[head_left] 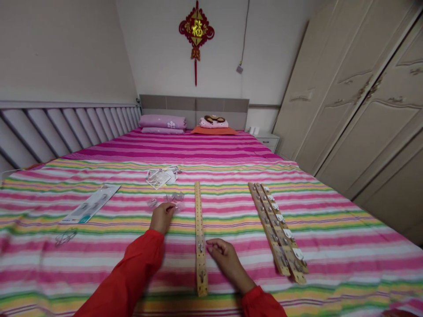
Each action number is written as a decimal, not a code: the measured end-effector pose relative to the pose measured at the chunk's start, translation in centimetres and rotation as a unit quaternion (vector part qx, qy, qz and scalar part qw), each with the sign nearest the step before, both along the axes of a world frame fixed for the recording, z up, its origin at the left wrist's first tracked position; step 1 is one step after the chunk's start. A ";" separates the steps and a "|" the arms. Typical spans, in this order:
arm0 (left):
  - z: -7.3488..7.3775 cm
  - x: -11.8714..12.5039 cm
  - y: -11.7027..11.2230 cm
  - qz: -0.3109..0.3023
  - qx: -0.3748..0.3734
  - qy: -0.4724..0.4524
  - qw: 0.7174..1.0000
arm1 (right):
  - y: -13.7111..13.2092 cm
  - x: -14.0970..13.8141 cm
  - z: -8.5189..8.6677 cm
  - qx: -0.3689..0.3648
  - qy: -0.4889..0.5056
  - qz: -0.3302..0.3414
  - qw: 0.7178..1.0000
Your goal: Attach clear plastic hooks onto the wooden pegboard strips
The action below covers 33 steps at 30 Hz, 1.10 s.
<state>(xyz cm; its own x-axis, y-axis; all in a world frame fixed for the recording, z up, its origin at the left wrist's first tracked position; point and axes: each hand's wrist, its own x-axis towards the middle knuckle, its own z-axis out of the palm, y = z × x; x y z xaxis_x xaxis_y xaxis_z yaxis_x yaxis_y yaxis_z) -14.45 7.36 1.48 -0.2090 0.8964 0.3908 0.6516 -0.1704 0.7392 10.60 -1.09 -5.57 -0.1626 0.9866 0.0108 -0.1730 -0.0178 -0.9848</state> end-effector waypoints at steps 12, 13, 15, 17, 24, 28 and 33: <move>1.3 7.6 -8.4 0.023 -0.032 -0.222 0.974 | 0.2 -1.5 2.9 0.025 0.025 -0.102 0.994; 1.3 8.1 -8.8 0.022 -0.034 -0.219 0.975 | 0.2 -1.9 3.3 0.021 0.030 -0.095 0.995; 1.1 9.0 -9.3 0.016 -0.037 -0.211 0.977 | 0.3 -2.7 4.0 0.007 0.044 -0.077 0.996; 0.8 9.6 -9.6 0.004 -0.035 -0.201 0.979 | 0.5 -3.2 4.8 -0.003 0.064 -0.075 0.995; 0.1 10.4 -9.9 -0.013 -0.046 -0.192 0.980 | 1.3 -3.6 5.8 0.001 0.078 -0.103 0.992; 0.2 10.1 -9.6 -0.035 -0.051 -0.240 0.969 | 2.4 -3.2 5.0 -0.005 0.077 -0.104 0.992; -0.9 8.7 -8.4 -0.045 -0.082 -0.320 0.943 | 3.7 -2.5 4.0 -0.080 0.080 -0.096 0.989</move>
